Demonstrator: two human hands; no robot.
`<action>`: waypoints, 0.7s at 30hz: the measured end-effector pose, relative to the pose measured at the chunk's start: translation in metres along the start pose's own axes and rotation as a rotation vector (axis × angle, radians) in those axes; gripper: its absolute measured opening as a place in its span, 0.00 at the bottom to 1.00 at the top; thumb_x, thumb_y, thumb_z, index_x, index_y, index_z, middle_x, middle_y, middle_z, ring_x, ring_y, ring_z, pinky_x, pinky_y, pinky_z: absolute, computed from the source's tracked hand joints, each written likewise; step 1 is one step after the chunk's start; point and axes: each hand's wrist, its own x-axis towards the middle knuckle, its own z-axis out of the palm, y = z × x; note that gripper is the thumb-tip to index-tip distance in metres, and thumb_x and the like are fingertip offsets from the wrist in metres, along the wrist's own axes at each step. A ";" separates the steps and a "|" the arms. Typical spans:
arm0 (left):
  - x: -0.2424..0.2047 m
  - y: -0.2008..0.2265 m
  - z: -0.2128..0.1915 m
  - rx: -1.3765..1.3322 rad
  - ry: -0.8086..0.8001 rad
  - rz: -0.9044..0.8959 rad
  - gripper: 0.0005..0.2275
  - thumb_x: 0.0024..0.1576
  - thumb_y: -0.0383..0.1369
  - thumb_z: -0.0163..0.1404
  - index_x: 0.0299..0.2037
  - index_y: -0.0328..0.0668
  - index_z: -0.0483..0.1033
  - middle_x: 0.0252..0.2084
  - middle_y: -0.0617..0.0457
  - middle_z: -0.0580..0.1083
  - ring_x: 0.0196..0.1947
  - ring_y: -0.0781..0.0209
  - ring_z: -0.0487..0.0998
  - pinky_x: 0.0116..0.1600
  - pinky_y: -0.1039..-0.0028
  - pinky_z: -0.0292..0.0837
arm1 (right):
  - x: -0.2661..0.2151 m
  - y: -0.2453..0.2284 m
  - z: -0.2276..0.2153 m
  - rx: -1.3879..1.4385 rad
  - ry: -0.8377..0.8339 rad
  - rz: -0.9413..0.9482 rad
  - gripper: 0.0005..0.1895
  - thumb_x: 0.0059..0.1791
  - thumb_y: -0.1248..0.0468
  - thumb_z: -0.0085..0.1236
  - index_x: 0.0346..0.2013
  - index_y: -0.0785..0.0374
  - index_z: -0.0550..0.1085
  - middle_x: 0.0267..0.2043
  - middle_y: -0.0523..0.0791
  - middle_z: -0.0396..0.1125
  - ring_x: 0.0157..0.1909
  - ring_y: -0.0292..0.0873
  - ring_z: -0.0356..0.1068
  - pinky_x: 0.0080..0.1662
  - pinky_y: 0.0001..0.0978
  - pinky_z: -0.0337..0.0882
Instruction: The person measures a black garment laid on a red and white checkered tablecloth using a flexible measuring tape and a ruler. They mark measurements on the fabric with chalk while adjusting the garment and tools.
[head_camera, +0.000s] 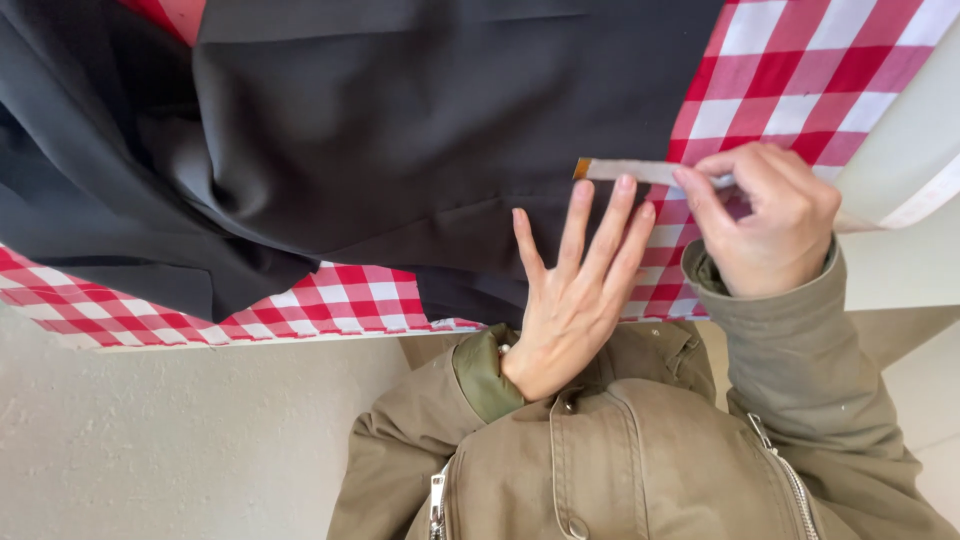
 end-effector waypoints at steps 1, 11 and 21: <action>0.001 0.000 -0.001 -0.005 -0.006 0.000 0.24 0.71 0.34 0.51 0.76 0.43 0.61 0.80 0.48 0.53 0.81 0.43 0.51 0.76 0.25 0.36 | 0.004 -0.006 -0.003 -0.002 -0.005 0.007 0.08 0.56 0.71 0.71 0.36 0.68 0.78 0.34 0.47 0.72 0.34 0.42 0.71 0.38 0.31 0.69; 0.006 -0.004 0.003 0.001 -0.025 -0.039 0.26 0.71 0.33 0.49 0.78 0.44 0.58 0.81 0.48 0.51 0.82 0.42 0.49 0.76 0.26 0.35 | 0.028 -0.021 -0.011 -0.032 -0.014 -0.040 0.10 0.53 0.71 0.73 0.33 0.67 0.76 0.30 0.46 0.70 0.31 0.44 0.68 0.40 0.36 0.66; 0.008 -0.004 0.000 0.073 -0.065 -0.026 0.30 0.65 0.28 0.49 0.79 0.45 0.58 0.82 0.46 0.49 0.81 0.38 0.49 0.75 0.25 0.37 | 0.032 -0.025 -0.010 -0.051 -0.021 0.003 0.10 0.52 0.70 0.74 0.34 0.66 0.77 0.28 0.45 0.69 0.29 0.43 0.67 0.38 0.36 0.65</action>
